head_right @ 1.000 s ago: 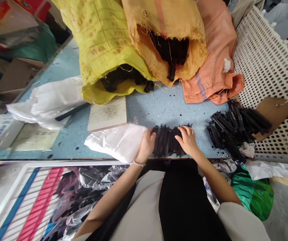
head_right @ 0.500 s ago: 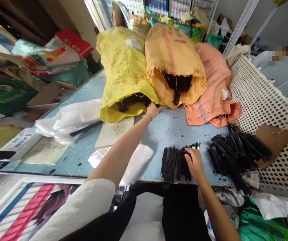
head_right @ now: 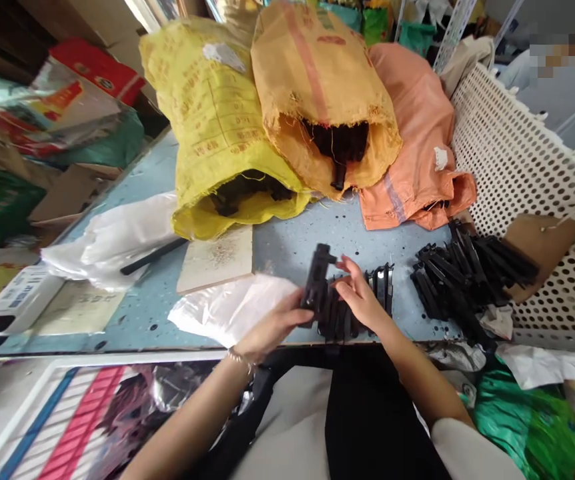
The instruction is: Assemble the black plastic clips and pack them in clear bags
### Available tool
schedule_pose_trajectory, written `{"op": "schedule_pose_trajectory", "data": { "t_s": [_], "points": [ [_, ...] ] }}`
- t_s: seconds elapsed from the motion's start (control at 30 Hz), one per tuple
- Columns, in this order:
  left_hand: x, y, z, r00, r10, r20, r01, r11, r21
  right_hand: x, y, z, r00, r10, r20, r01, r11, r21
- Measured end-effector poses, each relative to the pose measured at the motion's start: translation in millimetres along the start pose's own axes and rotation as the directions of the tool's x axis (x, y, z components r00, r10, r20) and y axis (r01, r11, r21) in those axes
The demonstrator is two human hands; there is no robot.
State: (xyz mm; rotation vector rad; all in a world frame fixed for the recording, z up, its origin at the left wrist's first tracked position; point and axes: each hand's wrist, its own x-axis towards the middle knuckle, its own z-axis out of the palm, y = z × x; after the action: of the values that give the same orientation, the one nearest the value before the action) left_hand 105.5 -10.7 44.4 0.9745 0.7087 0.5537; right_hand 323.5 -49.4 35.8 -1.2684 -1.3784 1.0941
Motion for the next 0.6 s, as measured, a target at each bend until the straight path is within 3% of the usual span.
{"op": "schedule_pose_trajectory", "data": {
  "t_s": [0.07,0.2,0.43,0.53,0.6],
  "points": [
    [-21,-11,16,0.999,0.051,0.002,-0.051,0.997,0.053,5,-11,18,0.996,0.016,0.082,-0.019,0.999,0.035],
    [-34,-19,23,0.973,0.155,-0.169,-0.138,0.985,0.107,3,-28,34,0.994,-0.011,0.11,0.014,1.0,-0.022],
    [-43,-20,22,0.99,0.047,-0.135,-0.055,0.997,-0.054,-4,-44,24,0.997,-0.035,0.075,0.054,0.959,-0.278],
    [-41,-18,28,0.991,0.064,-0.119,-0.07,0.996,-0.052,-3,-43,27,0.997,0.036,0.065,-0.025,0.985,-0.17],
    [-38,-18,31,0.988,0.079,-0.136,-0.086,0.995,-0.044,0,-37,30,0.978,0.187,0.095,-0.189,0.982,0.012]
  ]
}}
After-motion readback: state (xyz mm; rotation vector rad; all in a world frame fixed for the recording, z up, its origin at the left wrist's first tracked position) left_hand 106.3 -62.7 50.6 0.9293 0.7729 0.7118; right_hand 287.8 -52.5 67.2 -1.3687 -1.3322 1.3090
